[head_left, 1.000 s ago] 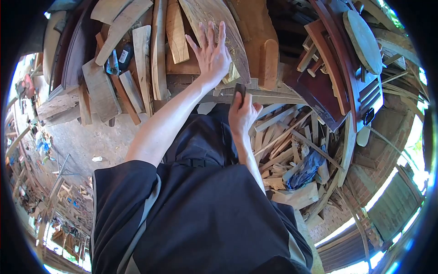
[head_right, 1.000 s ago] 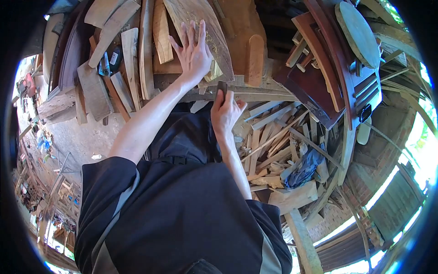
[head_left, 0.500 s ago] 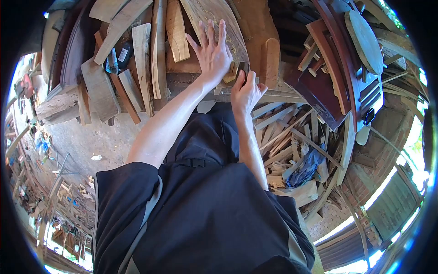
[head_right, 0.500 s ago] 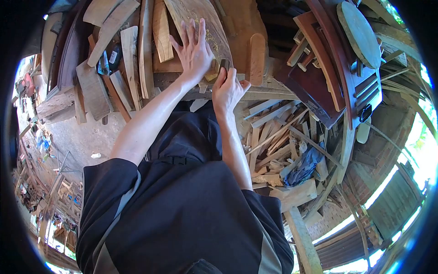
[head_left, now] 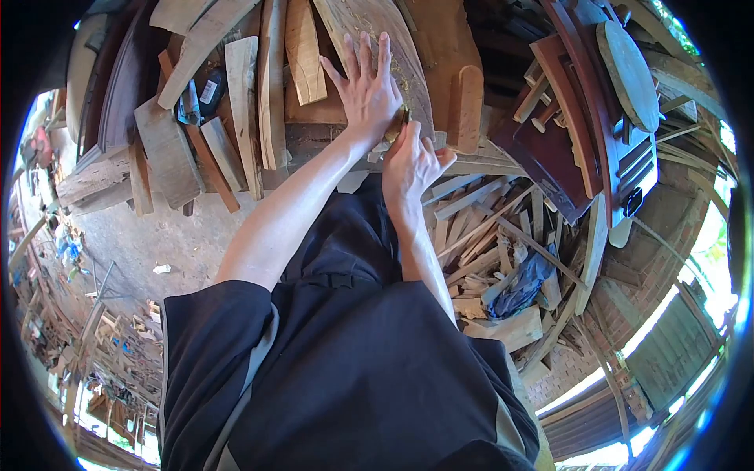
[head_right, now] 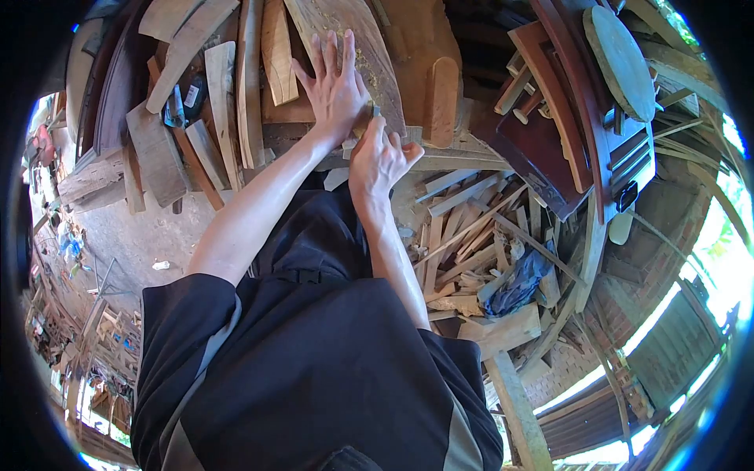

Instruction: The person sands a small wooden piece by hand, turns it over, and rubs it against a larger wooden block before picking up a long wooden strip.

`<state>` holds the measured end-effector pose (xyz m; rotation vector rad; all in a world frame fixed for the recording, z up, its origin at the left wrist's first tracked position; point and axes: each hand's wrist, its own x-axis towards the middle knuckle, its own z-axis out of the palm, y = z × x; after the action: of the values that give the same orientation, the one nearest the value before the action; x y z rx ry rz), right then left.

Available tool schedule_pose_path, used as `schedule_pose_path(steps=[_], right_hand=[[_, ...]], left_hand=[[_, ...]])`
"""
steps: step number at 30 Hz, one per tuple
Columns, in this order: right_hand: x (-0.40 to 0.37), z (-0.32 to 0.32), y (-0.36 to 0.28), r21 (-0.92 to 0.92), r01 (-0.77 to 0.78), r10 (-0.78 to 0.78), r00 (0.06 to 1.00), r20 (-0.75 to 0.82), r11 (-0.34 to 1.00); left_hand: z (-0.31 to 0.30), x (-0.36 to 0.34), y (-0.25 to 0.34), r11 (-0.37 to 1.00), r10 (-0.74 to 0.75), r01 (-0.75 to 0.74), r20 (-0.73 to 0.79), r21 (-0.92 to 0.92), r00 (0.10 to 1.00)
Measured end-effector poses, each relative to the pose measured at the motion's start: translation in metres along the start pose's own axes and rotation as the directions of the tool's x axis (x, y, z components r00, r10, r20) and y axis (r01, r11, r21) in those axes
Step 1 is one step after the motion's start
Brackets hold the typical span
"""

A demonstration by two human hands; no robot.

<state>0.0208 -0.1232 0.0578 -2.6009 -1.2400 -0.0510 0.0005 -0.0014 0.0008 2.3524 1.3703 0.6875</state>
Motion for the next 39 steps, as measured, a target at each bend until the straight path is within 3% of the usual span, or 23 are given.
schedule_pose_path(steps=[5,7,12,14,18,22,27,34,37,39], right_hand=[[-0.005,-0.002,0.005,0.092,0.008,-0.007,1.000,-0.014,0.996],[-0.005,-0.008,0.009,0.045,-0.003,-0.001,0.996,0.093,0.999],[0.026,0.002,0.019,0.043,0.029,-0.031,0.999,0.043,0.999],[0.027,0.012,0.021,0.116,0.043,-0.038,0.998,-0.048,0.992],[0.009,0.000,0.015,0.061,0.030,-0.033,0.998,0.050,0.998],[0.047,0.012,0.004,-0.002,0.036,-0.036,0.999,-0.025,0.999],[0.004,-0.008,0.007,0.032,0.061,-0.064,0.992,0.111,0.998],[-0.005,-0.005,0.004,-0.027,-0.001,0.004,0.990,0.140,1.000],[-0.011,-0.008,0.009,0.047,0.056,-0.058,0.998,0.031,0.997],[-0.009,-0.007,0.010,0.036,-0.007,0.003,0.994,0.105,0.999]], left_hand=[[0.003,0.000,-0.001,1.000,0.012,-0.013,-0.020,-0.020,1.000],[0.001,0.001,-0.001,1.000,0.004,-0.004,-0.028,-0.012,1.000],[-0.002,0.000,0.001,0.998,0.016,-0.015,0.002,-0.060,1.000],[-0.003,0.006,0.002,0.998,0.011,-0.013,-0.024,-0.054,1.000],[-0.001,0.000,0.002,0.998,-0.007,0.006,-0.003,-0.065,1.000],[-0.002,0.001,0.001,0.999,-0.003,0.004,0.028,-0.053,1.000],[0.000,0.001,0.001,1.000,-0.021,0.021,-0.003,-0.023,1.000],[0.000,-0.004,0.001,0.999,-0.016,0.016,0.013,-0.036,1.000],[-0.004,-0.001,0.003,0.998,-0.023,0.022,-0.012,-0.067,1.000],[-0.001,-0.002,0.001,0.998,-0.030,0.029,-0.021,-0.050,0.999]])
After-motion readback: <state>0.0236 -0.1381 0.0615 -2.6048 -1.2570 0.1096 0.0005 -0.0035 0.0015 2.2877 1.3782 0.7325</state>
